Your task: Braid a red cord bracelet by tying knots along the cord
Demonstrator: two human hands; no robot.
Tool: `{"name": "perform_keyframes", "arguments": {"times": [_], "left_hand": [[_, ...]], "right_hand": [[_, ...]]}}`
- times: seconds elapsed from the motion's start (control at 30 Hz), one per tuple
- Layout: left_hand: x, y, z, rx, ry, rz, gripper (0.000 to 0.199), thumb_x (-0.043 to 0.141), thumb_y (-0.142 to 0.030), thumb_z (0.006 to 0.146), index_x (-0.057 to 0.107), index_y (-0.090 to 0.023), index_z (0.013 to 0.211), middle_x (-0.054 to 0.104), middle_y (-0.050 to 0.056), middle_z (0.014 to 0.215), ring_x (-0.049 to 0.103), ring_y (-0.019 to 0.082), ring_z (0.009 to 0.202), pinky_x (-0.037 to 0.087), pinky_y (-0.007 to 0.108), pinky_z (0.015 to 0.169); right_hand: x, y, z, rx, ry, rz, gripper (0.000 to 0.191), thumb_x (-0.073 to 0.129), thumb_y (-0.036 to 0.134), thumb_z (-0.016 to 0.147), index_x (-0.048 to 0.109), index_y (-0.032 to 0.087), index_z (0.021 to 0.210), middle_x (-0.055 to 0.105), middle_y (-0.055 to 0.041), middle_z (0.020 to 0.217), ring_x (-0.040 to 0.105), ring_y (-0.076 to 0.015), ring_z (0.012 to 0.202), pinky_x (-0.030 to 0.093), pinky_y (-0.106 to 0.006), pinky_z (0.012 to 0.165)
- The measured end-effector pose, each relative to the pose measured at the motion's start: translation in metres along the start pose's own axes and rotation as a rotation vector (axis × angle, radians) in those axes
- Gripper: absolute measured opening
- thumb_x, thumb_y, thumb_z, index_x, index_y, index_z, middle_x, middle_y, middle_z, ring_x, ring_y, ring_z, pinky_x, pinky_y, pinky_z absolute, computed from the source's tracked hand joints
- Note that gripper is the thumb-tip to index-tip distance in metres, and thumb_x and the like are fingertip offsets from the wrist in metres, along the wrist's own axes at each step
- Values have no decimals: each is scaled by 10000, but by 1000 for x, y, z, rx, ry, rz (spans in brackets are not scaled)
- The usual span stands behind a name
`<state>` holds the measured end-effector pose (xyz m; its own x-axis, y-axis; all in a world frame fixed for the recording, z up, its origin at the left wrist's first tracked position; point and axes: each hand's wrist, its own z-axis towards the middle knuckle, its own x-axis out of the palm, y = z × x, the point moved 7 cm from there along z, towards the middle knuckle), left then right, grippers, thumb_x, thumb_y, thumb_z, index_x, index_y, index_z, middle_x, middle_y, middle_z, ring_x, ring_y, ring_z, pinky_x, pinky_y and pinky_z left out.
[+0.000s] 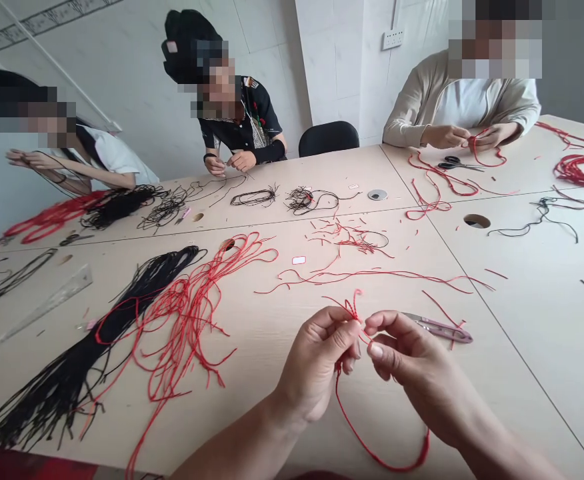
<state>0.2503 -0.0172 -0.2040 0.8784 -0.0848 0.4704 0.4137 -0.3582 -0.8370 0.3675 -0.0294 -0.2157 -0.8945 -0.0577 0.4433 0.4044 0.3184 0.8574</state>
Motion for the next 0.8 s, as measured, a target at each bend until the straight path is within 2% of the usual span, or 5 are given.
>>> {"name": "perform_keyframes", "arguments": {"times": [0.2, 0.47, 0.63, 0.7, 0.8], "left_hand": [[0, -5, -2, 18, 60, 63, 278, 830, -392, 769, 681, -176, 861, 584, -57, 533, 453, 47, 475, 368, 144, 485], [-2, 0, -2, -1, 79, 140, 262, 808, -394, 777, 677, -168, 804, 573, -43, 555, 469, 65, 516, 372, 159, 493], [-4, -7, -1, 87, 47, 437, 155, 731, -316, 828, 714, -163, 829, 592, -22, 616, 491, 96, 581, 402, 200, 552], [1, -6, -3, 123, 86, 586, 98, 699, -258, 834, 703, -162, 810, 590, -15, 651, 492, 110, 622, 409, 222, 596], [7, -2, -6, 148, 144, 741, 208, 633, -170, 838, 595, -163, 633, 452, -43, 596, 393, 101, 598, 346, 231, 576]], "right_hand": [[-5, 13, -3, -82, -59, -280, 366, 790, 542, 747, 728, 182, 736, 538, 23, 576, 399, -94, 539, 352, -222, 491], [7, 21, -4, -194, 63, -309, 248, 717, 433, 859, 664, 210, 765, 636, 1, 662, 580, -137, 613, 513, -255, 597], [-3, 43, -21, -696, -234, -787, 191, 653, 336, 918, 660, 243, 1085, 658, -75, 1008, 648, -202, 898, 561, -324, 738], [6, 45, -28, -845, -194, -965, 212, 664, 288, 918, 682, 251, 1126, 640, -87, 1076, 624, -219, 997, 551, -340, 801], [14, 44, -28, -862, -78, -1013, 163, 629, 156, 921, 720, 255, 1013, 654, -53, 956, 617, -190, 925, 532, -288, 739]]}}
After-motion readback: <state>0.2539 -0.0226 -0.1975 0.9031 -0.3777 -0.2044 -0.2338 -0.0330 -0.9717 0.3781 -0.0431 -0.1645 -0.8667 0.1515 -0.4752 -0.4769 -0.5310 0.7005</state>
